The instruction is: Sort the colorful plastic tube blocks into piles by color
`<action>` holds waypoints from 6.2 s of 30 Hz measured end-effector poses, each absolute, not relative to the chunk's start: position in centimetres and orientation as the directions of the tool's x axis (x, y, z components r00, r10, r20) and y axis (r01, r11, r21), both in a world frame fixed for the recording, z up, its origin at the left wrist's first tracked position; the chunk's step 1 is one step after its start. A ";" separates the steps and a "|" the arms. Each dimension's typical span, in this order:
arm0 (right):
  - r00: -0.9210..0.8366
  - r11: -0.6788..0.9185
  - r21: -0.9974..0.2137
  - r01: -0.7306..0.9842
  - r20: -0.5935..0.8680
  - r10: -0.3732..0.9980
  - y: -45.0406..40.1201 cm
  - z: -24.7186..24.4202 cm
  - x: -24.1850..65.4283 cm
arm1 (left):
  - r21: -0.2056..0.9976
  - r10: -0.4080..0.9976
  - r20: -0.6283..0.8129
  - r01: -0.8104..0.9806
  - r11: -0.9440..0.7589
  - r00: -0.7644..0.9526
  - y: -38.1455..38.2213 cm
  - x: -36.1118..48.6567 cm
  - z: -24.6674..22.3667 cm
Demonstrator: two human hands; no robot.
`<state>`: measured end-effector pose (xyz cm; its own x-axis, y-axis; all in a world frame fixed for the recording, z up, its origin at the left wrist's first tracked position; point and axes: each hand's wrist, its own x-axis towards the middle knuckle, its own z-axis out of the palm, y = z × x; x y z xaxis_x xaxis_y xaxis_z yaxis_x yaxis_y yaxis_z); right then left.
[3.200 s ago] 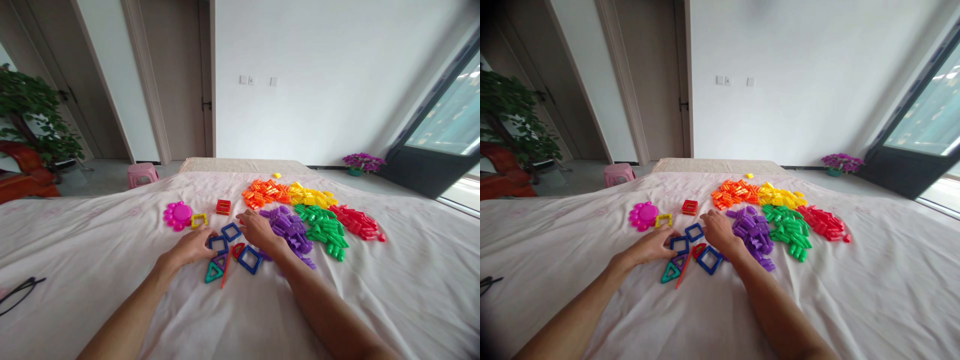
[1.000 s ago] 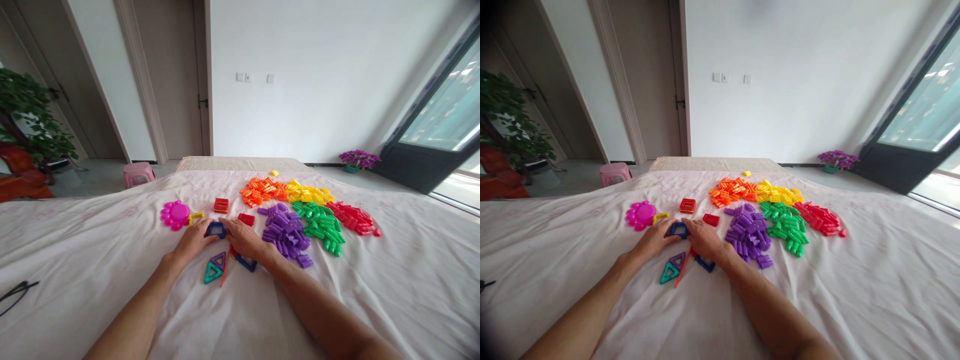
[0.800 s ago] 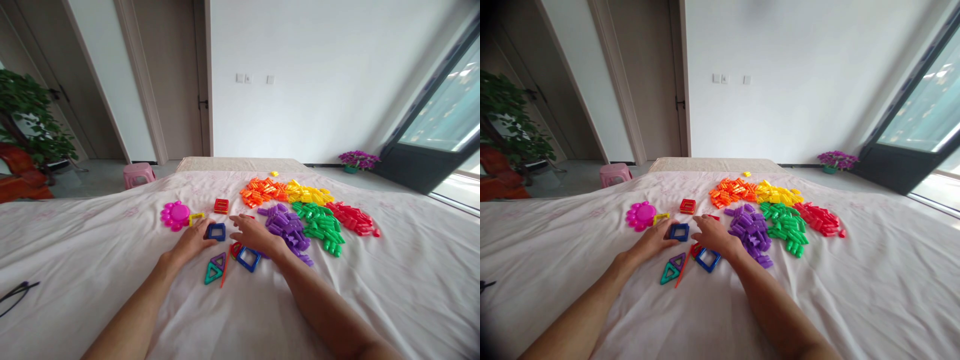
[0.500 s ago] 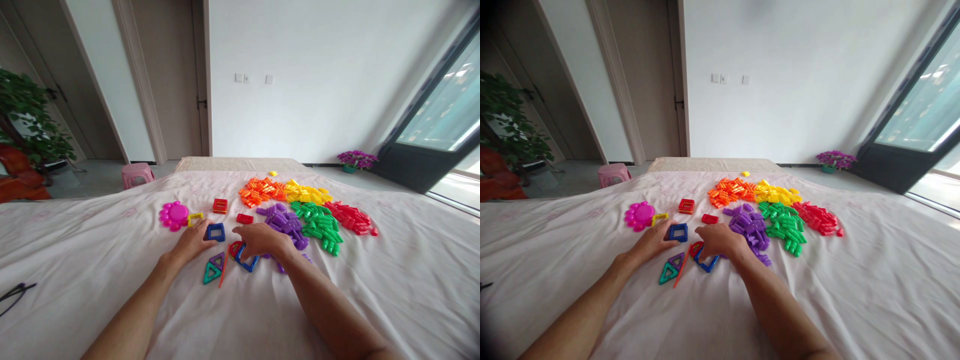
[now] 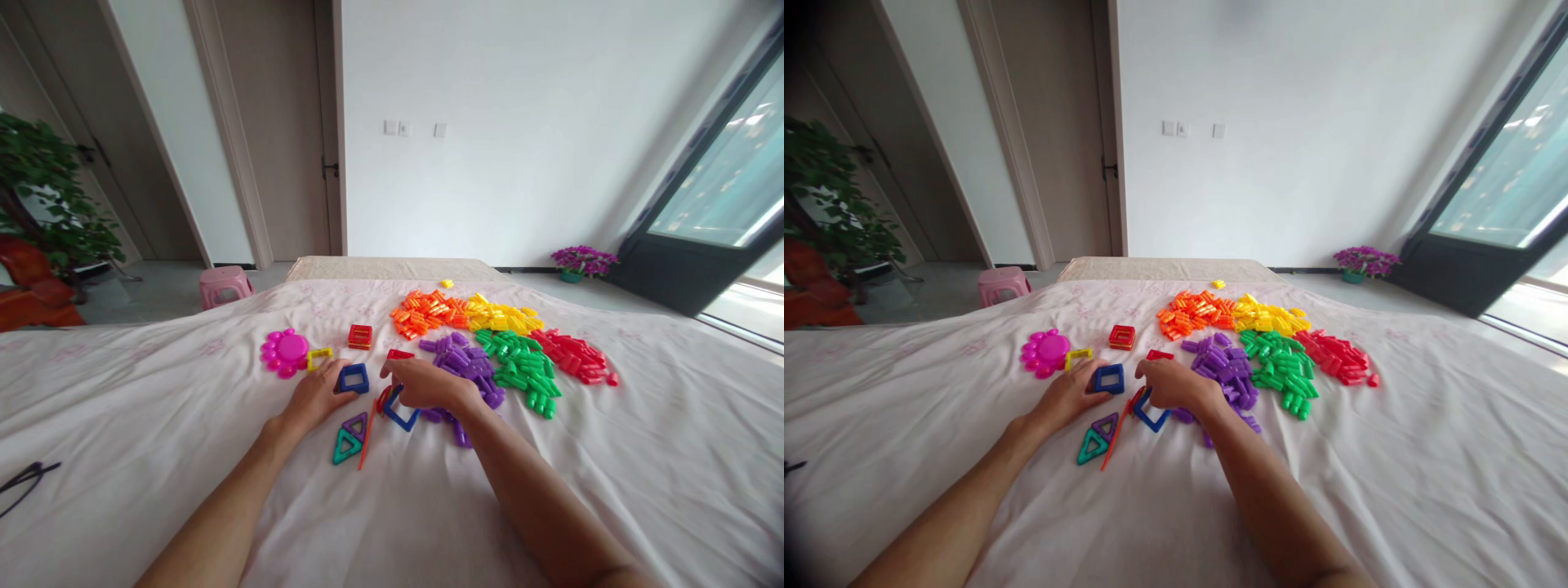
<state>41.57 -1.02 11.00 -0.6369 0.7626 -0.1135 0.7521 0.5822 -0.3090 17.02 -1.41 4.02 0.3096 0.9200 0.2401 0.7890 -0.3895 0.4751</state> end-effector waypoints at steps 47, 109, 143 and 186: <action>-0.521 0.589 -0.542 0.599 0.295 0.801 1.5 4.3 37.4 | 0.677 0.882 0.387 0.567 -0.469 0.268 -1.2 17.3 2.5; -0.540 0.525 -0.146 0.839 -0.102 0.835 -0.5 10.7 40.4 | 0.394 0.810 -0.323 0.848 -0.355 0.489 -5.9 18.1 11.1; -0.613 0.593 -0.161 0.789 -0.268 0.743 -2.1 11.8 40.5 | 0.224 0.962 -0.036 0.940 -0.258 0.272 -4.6 17.4 9.5; -0.277 0.276 -0.257 0.926 0.033 0.960 0.2 9.5 40.4 | 0.101 0.982 -0.074 0.981 -0.167 0.175 -4.0 17.2 8.7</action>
<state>40.44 0.16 9.49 -0.2768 0.9604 0.0333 0.9261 0.2758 -0.2572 17.20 -3.99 8.68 0.1750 0.9818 -0.0741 0.9807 -0.1672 0.1010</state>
